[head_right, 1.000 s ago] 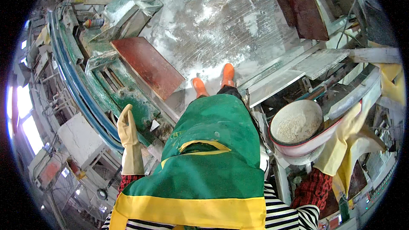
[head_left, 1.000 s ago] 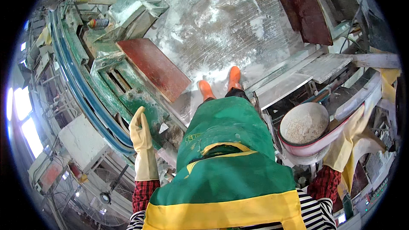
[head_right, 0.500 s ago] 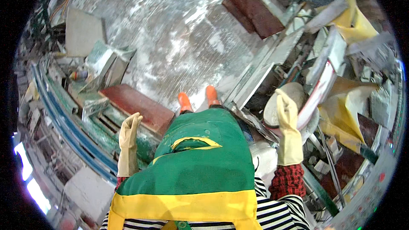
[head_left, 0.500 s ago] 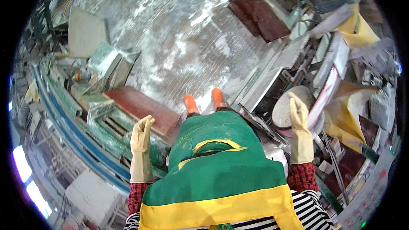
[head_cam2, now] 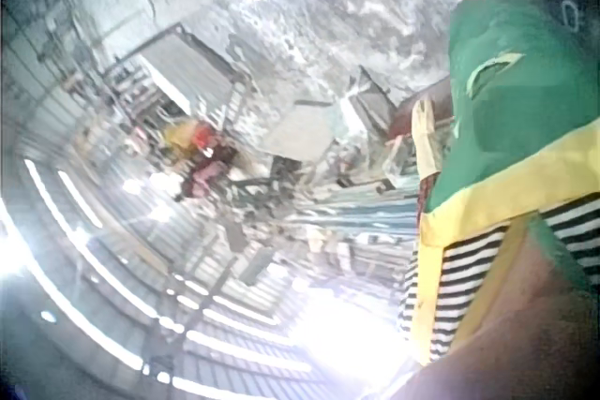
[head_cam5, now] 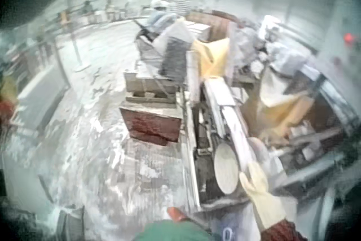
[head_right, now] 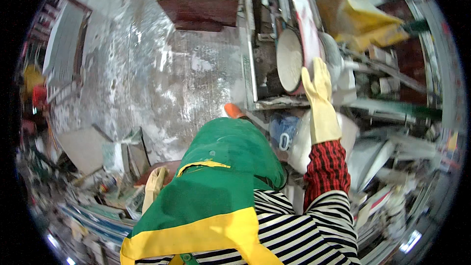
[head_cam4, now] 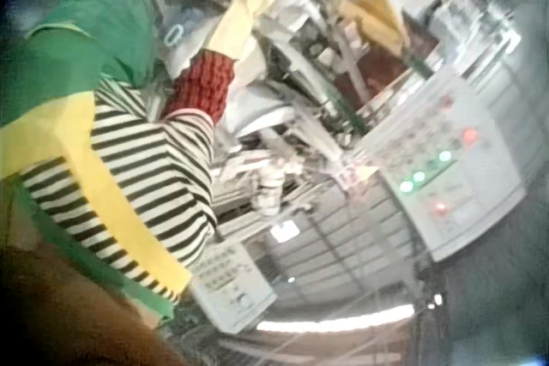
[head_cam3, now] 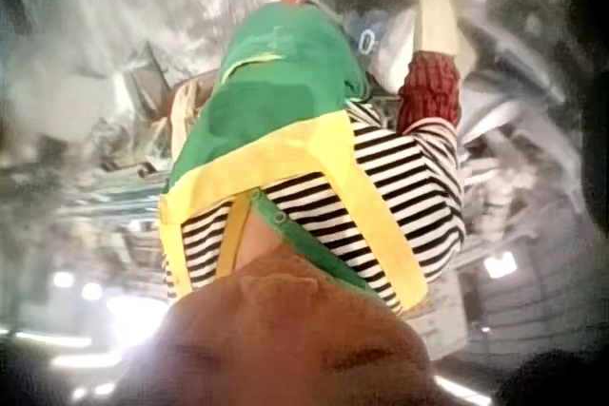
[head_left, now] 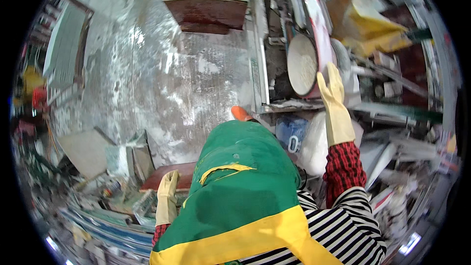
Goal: The person puts on protective gloves and operates a control panel in a factory. They then repeatedly pick up rectangular sheets from a pile and place them onto a moving conveyor belt.
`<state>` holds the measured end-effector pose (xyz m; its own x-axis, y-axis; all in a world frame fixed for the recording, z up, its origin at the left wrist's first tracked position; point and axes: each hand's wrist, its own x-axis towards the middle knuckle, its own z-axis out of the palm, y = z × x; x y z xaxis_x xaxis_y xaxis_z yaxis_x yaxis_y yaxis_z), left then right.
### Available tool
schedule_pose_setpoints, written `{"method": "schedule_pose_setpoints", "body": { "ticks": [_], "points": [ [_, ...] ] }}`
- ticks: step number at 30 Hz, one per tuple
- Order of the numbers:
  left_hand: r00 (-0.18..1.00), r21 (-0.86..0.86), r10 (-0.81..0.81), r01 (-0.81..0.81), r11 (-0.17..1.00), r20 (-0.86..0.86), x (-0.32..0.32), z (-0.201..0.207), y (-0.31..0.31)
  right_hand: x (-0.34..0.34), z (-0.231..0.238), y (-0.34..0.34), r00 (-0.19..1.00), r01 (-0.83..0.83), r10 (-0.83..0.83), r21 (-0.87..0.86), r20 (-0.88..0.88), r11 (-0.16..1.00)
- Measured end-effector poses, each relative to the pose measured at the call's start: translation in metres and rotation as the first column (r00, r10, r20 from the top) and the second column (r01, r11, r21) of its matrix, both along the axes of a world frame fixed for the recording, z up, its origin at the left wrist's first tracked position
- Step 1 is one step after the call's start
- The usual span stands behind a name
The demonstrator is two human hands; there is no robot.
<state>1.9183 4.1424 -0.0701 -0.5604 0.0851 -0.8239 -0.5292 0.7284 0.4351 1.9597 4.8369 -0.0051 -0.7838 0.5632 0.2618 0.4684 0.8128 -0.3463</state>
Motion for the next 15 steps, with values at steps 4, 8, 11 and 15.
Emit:
{"method": "schedule_pose_setpoints", "body": {
  "ticks": [4, 8, 11, 15],
  "points": [
    [0.973, -0.143, -0.222, 0.228, 0.963, 0.056, -0.032, 0.032, 0.001, 0.001, -0.011, -0.008, 0.999, 0.053, -0.053, 0.015, -0.005, 0.998],
    [0.976, -0.149, -0.203, 0.212, 0.966, 0.077, -0.053, 0.062, 0.029, -0.003, -0.005, -0.017, 0.994, 0.106, -0.107, 0.080, 0.014, 0.991],
    [0.978, -0.127, -0.194, 0.202, 0.971, 0.078, -0.067, 0.075, 0.057, -0.003, 0.000, -0.021, 0.995, 0.095, -0.095, 0.112, -0.013, 0.989],
    [0.991, -0.028, -0.134, 0.135, 0.991, 0.032, -0.087, 0.074, 0.092, -0.004, 0.002, -0.024, 0.994, 0.110, -0.111, 0.119, -0.004, 0.987]
  ]
}}
